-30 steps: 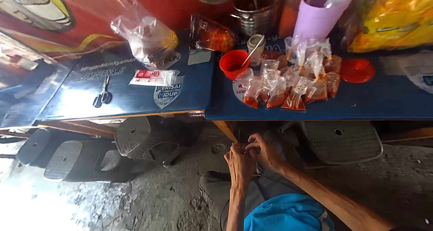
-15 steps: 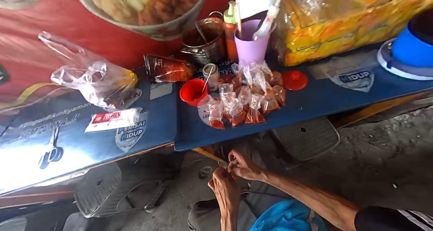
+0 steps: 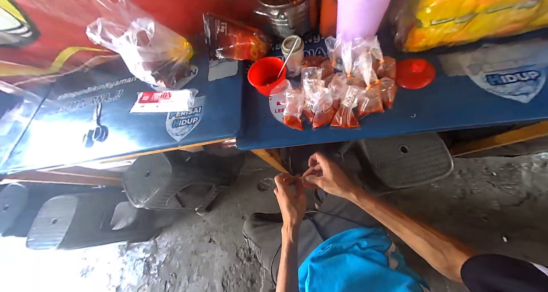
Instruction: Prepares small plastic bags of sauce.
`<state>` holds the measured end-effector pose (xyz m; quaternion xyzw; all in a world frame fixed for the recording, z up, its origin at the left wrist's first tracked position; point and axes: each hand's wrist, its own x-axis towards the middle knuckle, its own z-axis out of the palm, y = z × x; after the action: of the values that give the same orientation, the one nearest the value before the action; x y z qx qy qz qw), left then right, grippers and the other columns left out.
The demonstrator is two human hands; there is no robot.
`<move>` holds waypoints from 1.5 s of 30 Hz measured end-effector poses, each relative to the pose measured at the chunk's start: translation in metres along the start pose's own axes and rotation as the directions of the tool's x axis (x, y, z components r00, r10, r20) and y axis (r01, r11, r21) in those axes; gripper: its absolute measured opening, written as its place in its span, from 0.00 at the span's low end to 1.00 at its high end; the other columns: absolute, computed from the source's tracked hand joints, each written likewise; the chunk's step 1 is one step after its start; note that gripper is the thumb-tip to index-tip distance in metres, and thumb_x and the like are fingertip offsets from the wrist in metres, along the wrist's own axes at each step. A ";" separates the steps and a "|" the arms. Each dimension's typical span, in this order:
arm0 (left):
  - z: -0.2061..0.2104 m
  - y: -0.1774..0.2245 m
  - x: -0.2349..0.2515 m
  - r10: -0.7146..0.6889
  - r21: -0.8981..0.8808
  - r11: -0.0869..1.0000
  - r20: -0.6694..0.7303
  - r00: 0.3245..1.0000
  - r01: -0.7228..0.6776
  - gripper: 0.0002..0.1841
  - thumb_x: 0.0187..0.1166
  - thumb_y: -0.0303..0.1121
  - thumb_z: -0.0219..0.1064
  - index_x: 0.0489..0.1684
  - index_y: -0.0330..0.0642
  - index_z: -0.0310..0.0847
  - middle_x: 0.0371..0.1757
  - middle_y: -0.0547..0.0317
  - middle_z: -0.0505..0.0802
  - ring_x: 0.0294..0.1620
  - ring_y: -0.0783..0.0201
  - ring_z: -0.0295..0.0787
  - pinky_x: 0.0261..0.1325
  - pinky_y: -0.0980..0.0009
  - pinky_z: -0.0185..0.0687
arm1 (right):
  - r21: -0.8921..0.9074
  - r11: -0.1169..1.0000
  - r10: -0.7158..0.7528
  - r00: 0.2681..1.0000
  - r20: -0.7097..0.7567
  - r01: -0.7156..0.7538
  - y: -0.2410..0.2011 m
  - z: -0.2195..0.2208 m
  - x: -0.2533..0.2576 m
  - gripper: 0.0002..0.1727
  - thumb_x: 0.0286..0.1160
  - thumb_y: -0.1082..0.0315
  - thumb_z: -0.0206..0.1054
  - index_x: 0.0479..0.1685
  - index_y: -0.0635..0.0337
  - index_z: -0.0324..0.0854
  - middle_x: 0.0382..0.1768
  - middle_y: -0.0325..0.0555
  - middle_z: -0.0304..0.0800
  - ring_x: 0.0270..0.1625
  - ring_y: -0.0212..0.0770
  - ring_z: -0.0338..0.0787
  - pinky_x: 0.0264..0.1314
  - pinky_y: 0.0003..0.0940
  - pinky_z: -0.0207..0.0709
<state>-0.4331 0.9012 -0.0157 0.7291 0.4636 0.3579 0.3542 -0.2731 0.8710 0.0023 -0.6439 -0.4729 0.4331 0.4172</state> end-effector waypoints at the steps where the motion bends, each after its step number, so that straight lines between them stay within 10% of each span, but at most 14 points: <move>1: 0.000 0.000 0.000 -0.011 -0.025 1.000 -0.005 1.000 0.011 0.22 0.72 0.23 0.70 0.61 0.20 0.71 0.41 0.43 0.94 0.45 0.55 0.94 0.53 0.56 0.87 | -0.059 0.998 -0.003 0.999 -0.035 0.001 -0.003 0.001 -0.002 0.20 0.73 0.68 0.74 0.60 0.63 0.75 0.46 0.44 0.95 0.47 0.36 0.94 0.56 0.36 0.86; 12: -0.006 -0.001 -0.002 -0.313 -0.515 0.799 0.081 0.946 0.308 0.19 0.72 0.19 0.67 0.59 0.25 0.67 0.41 0.51 0.92 0.41 0.66 0.93 0.50 0.67 0.90 | -0.432 0.875 -0.244 0.970 -0.003 0.219 -0.013 0.013 -0.015 0.17 0.77 0.60 0.64 0.50 0.60 0.93 0.44 0.51 0.97 0.51 0.52 0.92 0.60 0.48 0.82; 22: -0.008 0.012 0.007 -0.105 -0.054 0.993 0.018 0.994 0.105 0.25 0.69 0.25 0.73 0.63 0.23 0.70 0.39 0.46 0.95 0.44 0.54 0.94 0.54 0.53 0.85 | -0.574 0.744 -0.342 0.933 0.114 0.343 -0.010 0.008 -0.005 0.13 0.78 0.68 0.62 0.41 0.70 0.88 0.32 0.60 0.91 0.41 0.61 0.92 0.52 0.53 0.82; 26: -0.016 0.007 0.014 -0.079 0.076 0.994 0.017 0.997 0.077 0.17 0.72 0.28 0.72 0.56 0.30 0.81 0.35 0.55 0.96 0.38 0.61 0.95 0.52 0.55 0.86 | -0.452 0.844 -0.309 0.951 0.034 0.290 -0.014 0.006 -0.005 0.13 0.74 0.65 0.65 0.38 0.66 0.90 0.31 0.54 0.92 0.37 0.50 0.92 0.46 0.47 0.82; 32: -0.012 0.000 0.004 0.272 0.065 0.959 0.063 0.960 -0.276 0.17 0.81 0.30 0.58 0.59 0.35 0.90 0.59 0.46 0.94 0.65 0.48 0.88 0.74 0.44 0.71 | -0.051 0.998 0.031 0.998 0.051 -0.028 -0.026 -0.009 0.006 0.10 0.72 0.63 0.68 0.39 0.60 0.90 0.30 0.36 0.89 0.31 0.25 0.84 0.39 0.28 0.77; 40: -0.025 0.015 0.010 0.490 0.458 0.740 0.134 0.861 -0.492 0.16 0.81 0.38 0.57 0.42 0.44 0.93 0.38 0.54 0.93 0.47 0.52 0.89 0.69 0.48 0.72 | -0.260 0.953 -0.162 0.987 -0.001 0.156 -0.045 -0.015 -0.013 0.13 0.73 0.62 0.66 0.39 0.62 0.90 0.29 0.45 0.90 0.32 0.36 0.87 0.38 0.36 0.78; 45: -0.035 0.021 0.016 0.572 0.482 0.631 0.242 0.784 -0.608 0.16 0.80 0.37 0.55 0.37 0.43 0.92 0.37 0.52 0.91 0.47 0.50 0.88 0.68 0.47 0.72 | -0.348 0.896 -0.194 0.948 0.252 0.276 -0.054 -0.032 -0.017 0.16 0.80 0.63 0.63 0.52 0.67 0.84 0.40 0.58 0.89 0.45 0.52 0.90 0.52 0.49 0.80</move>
<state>-0.4484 0.9156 0.0227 0.9201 0.2681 0.2853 0.0146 -0.2594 0.8614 0.0653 -0.6005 -0.6638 0.3454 0.2818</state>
